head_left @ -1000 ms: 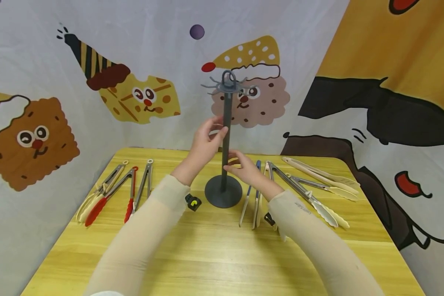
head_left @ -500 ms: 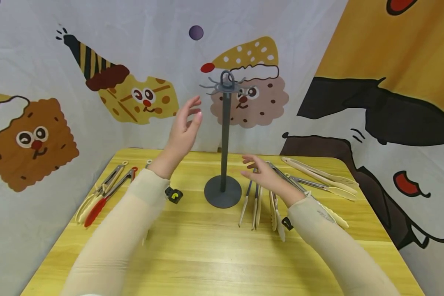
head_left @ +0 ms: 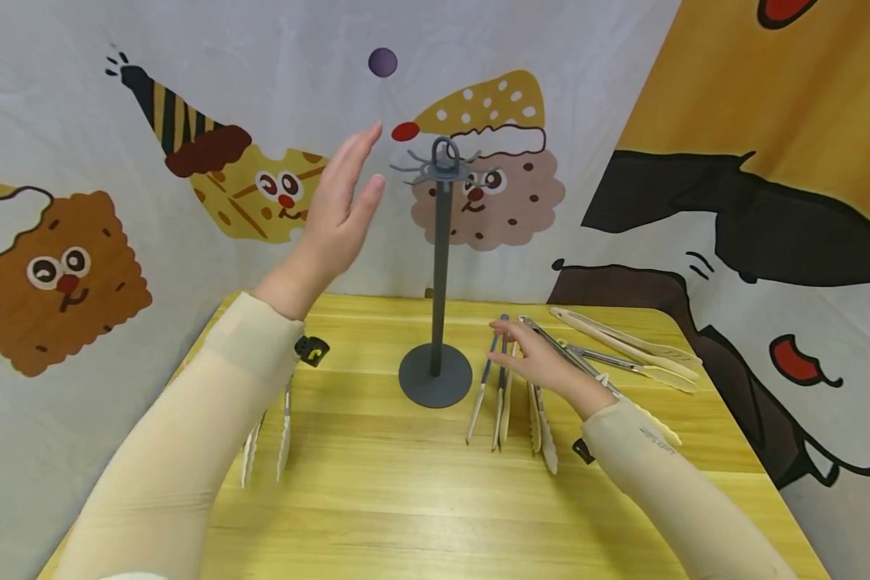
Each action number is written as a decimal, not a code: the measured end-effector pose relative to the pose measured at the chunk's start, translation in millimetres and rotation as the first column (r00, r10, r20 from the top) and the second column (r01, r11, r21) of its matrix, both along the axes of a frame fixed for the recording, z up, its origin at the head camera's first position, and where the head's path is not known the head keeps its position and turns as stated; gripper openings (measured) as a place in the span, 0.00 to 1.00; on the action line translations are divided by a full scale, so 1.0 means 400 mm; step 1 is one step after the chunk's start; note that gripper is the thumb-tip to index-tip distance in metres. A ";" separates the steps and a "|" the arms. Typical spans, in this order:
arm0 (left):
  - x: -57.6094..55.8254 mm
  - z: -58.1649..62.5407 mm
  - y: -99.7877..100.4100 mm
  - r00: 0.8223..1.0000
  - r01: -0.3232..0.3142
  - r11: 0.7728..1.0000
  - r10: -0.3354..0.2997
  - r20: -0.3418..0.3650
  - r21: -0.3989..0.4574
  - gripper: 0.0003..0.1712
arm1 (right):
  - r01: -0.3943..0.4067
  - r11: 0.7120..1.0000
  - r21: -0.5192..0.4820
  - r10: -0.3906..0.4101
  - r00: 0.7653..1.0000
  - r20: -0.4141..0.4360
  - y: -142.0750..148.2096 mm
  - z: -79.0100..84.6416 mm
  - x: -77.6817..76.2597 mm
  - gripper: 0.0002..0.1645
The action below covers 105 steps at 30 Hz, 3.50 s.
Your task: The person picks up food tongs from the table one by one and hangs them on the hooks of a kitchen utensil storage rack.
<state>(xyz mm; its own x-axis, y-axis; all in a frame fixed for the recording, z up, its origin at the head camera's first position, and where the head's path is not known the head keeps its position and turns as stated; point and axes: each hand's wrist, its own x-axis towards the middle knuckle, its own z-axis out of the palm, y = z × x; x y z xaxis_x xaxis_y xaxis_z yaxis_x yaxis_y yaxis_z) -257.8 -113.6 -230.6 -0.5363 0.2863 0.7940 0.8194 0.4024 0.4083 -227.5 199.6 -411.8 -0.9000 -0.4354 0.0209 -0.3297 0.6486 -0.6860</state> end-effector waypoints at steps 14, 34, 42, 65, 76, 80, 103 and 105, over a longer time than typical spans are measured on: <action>-0.016 0.085 0.048 0.984 0.107 0.977 -0.130 -0.119 -0.185 0.28 | 0.141 0.937 0.320 -0.116 0.989 -0.095 0.079 -0.041 0.011 0.42; -0.029 0.067 0.062 0.999 0.053 0.961 -0.053 0.005 -0.273 0.34 | 0.314 0.877 0.364 -0.344 0.939 0.018 0.184 -0.111 0.026 0.52; -0.028 0.066 0.068 0.998 0.060 0.959 -0.064 -0.006 -0.275 0.33 | 0.320 0.844 0.430 -0.378 0.924 0.056 0.191 -0.128 0.028 0.58; -0.021 0.068 0.095 0.999 0.036 0.983 -0.036 0.004 -0.181 0.35 | 0.300 0.740 0.602 -0.418 0.907 0.061 0.177 -0.136 -0.005 0.69; -0.013 0.075 0.104 1.000 0.011 0.987 -0.006 0.029 -0.161 0.35 | 0.278 0.701 0.656 -0.454 0.884 0.110 0.168 -0.120 -0.022 0.67; -0.012 0.077 0.106 0.999 0.004 0.986 0.003 0.042 -0.165 0.35 | 0.273 0.700 0.660 -0.464 0.876 0.130 0.160 -0.124 -0.031 0.67; -0.011 0.077 0.111 0.997 -0.013 0.986 0.025 0.069 -0.168 0.36 | 0.320 0.720 0.616 -0.517 0.839 0.168 0.148 -0.129 -0.041 0.71; -0.012 0.078 0.112 0.997 -0.009 0.987 0.022 0.074 -0.163 0.35 | 0.322 0.718 0.617 -0.520 0.837 0.169 0.148 -0.130 -0.042 0.71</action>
<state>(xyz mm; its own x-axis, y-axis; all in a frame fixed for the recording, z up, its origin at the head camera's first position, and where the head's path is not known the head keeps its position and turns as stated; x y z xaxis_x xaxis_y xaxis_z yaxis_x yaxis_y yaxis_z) -262.7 -68.8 -199.5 -0.5983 0.3994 0.6947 0.7818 0.4810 0.3968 -244.4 258.7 -463.9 -0.9028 0.1459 -0.4046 0.2360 0.9545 -0.1825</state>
